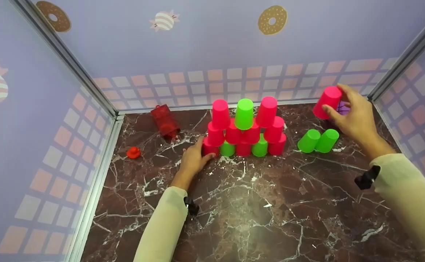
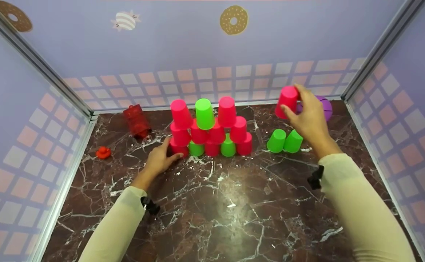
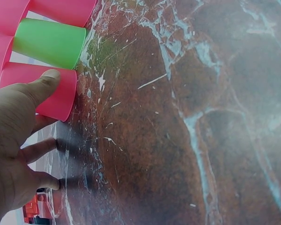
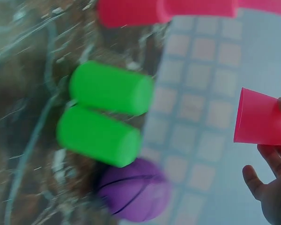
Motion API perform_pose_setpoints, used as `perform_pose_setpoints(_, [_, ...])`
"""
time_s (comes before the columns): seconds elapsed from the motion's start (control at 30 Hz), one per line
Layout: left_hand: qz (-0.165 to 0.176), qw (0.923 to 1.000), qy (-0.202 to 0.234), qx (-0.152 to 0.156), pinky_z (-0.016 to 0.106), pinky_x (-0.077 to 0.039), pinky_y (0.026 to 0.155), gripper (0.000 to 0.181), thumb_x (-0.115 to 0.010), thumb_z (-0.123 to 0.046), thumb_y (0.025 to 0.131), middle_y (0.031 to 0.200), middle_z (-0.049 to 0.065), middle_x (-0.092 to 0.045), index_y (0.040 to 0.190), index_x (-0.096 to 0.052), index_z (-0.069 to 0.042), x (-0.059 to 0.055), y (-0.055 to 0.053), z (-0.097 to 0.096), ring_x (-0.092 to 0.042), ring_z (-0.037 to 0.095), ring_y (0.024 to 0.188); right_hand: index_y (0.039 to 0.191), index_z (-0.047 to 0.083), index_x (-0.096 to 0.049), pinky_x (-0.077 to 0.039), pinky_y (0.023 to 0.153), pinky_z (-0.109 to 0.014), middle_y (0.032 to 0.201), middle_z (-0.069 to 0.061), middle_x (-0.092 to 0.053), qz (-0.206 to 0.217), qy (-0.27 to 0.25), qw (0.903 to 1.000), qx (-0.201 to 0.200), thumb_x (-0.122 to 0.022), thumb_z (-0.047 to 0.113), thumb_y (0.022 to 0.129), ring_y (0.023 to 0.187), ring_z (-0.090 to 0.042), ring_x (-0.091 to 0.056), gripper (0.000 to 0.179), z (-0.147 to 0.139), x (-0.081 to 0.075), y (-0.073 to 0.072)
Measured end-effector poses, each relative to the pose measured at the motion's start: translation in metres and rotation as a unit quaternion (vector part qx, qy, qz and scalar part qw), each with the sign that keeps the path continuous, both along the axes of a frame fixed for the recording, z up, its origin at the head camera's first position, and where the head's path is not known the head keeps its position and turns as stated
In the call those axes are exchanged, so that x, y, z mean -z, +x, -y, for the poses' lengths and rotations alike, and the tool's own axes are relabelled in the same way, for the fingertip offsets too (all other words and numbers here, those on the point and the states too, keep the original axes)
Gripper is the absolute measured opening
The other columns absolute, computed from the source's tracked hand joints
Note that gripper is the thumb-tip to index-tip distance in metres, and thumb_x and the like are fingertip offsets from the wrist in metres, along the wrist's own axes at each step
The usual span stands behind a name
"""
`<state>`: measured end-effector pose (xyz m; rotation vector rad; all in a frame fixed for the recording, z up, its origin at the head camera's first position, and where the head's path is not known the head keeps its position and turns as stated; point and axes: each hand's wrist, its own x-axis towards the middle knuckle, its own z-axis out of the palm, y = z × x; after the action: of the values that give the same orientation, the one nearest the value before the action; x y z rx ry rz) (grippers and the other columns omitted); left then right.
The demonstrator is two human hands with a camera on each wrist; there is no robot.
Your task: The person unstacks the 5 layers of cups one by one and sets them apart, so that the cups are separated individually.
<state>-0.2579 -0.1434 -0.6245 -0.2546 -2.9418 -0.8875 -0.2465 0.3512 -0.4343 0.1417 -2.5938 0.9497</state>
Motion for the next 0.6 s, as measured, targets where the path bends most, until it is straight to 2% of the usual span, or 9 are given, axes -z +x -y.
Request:
perform_pose_setpoints(0.1, [-0.007,1.0000,-0.002,-0.001,0.081,-0.046,0.111,0.076,-0.085,-0.051,0.093,0.127,0.024,-0.078,0.152,-0.051,-0.018,0.011,-0.005,0.003,-0.074,0.048,0.122,0.161,0.000,-0.050,-0.058,0.108,-0.032,0.145,-0.034,-0.066,0.009,0.007,0.9998,0.016,-0.086,0.016,0.097,0.129,-0.052,-0.068,0.075,-0.019,0.018,0.004])
perform_pose_setpoints(0.13, [-0.003,1.0000,0.002,-0.001,0.080,-0.046,0.113,0.075,-0.085,-0.051,0.094,0.128,0.024,-0.078,0.152,-0.051,-0.019,0.013,-0.005,0.004,-0.074,0.047,0.124,0.161,0.000,-0.051,-0.055,0.106,-0.025,0.144,-0.033,-0.066,0.013,0.011,0.9996,0.022,-0.086,0.016,0.097,0.129,-0.051,-0.068,0.075,-0.025,0.023,0.006])
perform_pose_setpoints(0.23, [-0.004,0.9999,0.009,-0.006,0.079,-0.046,0.114,0.074,-0.085,-0.052,0.094,0.128,0.023,-0.078,0.152,-0.051,-0.022,0.020,-0.008,0.004,-0.074,0.047,0.125,0.161,-0.002,-0.049,-0.056,0.107,-0.036,0.143,-0.036,-0.065,0.019,0.015,0.9990,0.037,-0.085,0.013,0.097,0.128,-0.054,-0.066,0.075,-0.040,0.040,0.010])
perform_pose_setpoints(0.27, [0.000,0.9999,0.011,-0.006,0.078,-0.045,0.115,0.073,-0.085,-0.050,0.094,0.128,0.024,-0.078,0.152,-0.051,-0.021,0.017,-0.007,0.004,-0.074,0.047,0.125,0.162,-0.003,-0.048,-0.056,0.108,-0.045,0.143,-0.038,-0.064,0.019,0.016,0.9988,0.041,-0.084,0.013,0.098,0.127,-0.055,-0.065,0.075,-0.045,0.045,0.011])
perform_pose_setpoints(0.3, [0.000,0.9999,0.011,-0.007,0.078,-0.045,0.115,0.073,-0.085,-0.051,0.094,0.128,0.024,-0.078,0.152,-0.052,-0.022,0.015,-0.006,0.004,-0.074,0.047,0.125,0.162,-0.003,-0.047,-0.054,0.110,-0.048,0.144,-0.039,-0.062,0.022,0.017,0.9985,0.048,-0.083,0.012,0.098,0.129,-0.056,-0.063,0.076,-0.049,0.050,0.013])
perform_pose_setpoints(0.37, [-0.002,0.9999,0.012,-0.004,0.078,-0.047,0.113,0.074,-0.086,-0.049,0.093,0.127,0.025,-0.078,0.152,-0.052,-0.020,0.012,-0.005,0.003,-0.074,0.048,0.124,0.163,-0.005,-0.044,-0.047,0.111,-0.067,0.146,-0.041,-0.059,0.026,0.014,0.9978,0.060,-0.081,0.011,0.099,0.131,-0.059,-0.059,0.076,-0.057,0.058,0.016])
perform_pose_setpoints(0.4, [-0.007,1.0000,0.005,-0.001,0.076,-0.049,0.113,0.075,-0.086,-0.049,0.094,0.127,0.025,-0.078,0.153,-0.052,-0.019,0.008,-0.002,0.003,-0.074,0.047,0.123,0.163,-0.006,-0.044,-0.044,0.112,-0.070,0.146,-0.042,-0.058,0.025,0.011,0.9974,0.066,-0.080,0.010,0.099,0.132,-0.060,-0.057,0.075,-0.061,0.062,0.017])
perform_pose_setpoints(0.5, [-0.025,0.9997,-0.002,0.004,0.074,-0.052,0.108,0.078,-0.085,-0.051,0.093,0.124,0.023,-0.079,0.154,-0.050,-0.017,0.013,-0.004,0.004,-0.076,0.046,0.119,0.161,-0.009,-0.044,-0.038,0.115,-0.075,0.146,-0.044,-0.057,0.022,0.001,0.9961,0.086,-0.079,0.008,0.099,0.134,-0.061,-0.054,0.073,-0.071,0.073,0.021])
perform_pose_setpoints(0.6, [-0.021,0.9997,-0.009,0.001,0.075,-0.051,0.109,0.077,-0.084,-0.054,0.095,0.125,0.023,-0.079,0.154,-0.050,-0.018,0.015,-0.006,0.005,-0.076,0.046,0.120,0.159,-0.011,-0.044,-0.037,0.115,-0.074,0.144,-0.044,-0.056,0.031,0.000,0.9946,0.099,-0.077,0.008,0.099,0.132,-0.061,-0.054,0.071,-0.077,0.085,0.023])
